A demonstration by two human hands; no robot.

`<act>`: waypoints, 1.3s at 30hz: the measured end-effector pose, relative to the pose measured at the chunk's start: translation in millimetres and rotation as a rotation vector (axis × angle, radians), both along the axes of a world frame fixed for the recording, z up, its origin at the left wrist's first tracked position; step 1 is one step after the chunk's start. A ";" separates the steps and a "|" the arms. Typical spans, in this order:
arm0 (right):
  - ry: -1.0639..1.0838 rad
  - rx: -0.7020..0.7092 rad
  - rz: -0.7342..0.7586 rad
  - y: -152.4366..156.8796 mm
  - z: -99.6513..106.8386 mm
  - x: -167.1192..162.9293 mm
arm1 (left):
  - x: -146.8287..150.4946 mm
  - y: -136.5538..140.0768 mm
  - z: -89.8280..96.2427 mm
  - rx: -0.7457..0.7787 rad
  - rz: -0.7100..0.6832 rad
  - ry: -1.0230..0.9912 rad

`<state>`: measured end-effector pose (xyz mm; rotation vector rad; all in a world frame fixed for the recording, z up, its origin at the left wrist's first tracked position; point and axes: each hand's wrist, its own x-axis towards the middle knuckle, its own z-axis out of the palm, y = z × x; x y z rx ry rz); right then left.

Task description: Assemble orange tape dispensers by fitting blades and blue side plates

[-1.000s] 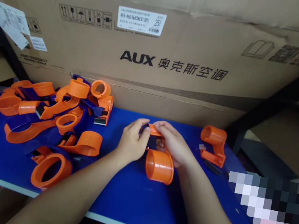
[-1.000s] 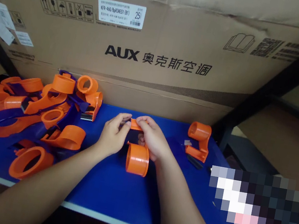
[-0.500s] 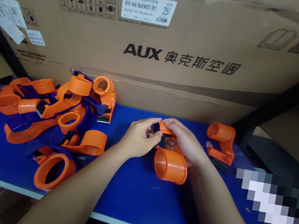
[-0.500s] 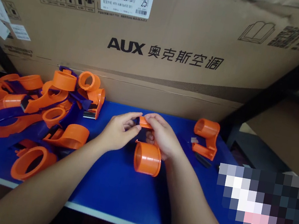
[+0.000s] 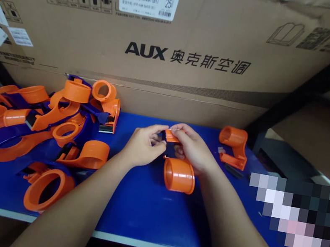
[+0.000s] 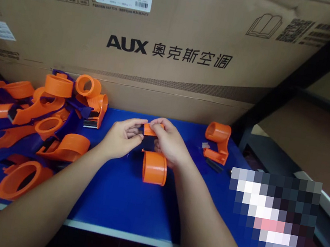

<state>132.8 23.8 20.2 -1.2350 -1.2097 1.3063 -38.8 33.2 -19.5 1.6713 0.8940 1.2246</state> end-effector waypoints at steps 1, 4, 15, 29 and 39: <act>-0.008 0.003 0.000 -0.4 0.4 -0.3 | 0.0 0.0 0.1 -0.006 -0.003 -0.005; -0.030 0.017 0.002 -1.2 1.3 -1.0 | -0.1 0.0 1.4 -0.020 -0.005 -0.021; -0.300 0.159 -0.029 -3.6 1.5 -2.8 | 2.1 -4.4 4.8 -0.029 0.029 0.018; -0.102 0.088 -0.044 -2.2 13.8 12.8 | -9.1 -1.7 5.9 0.193 0.267 0.191; -0.110 -0.003 0.016 2.5 2.4 10.7 | -14.9 -0.3 13.6 0.365 0.296 0.466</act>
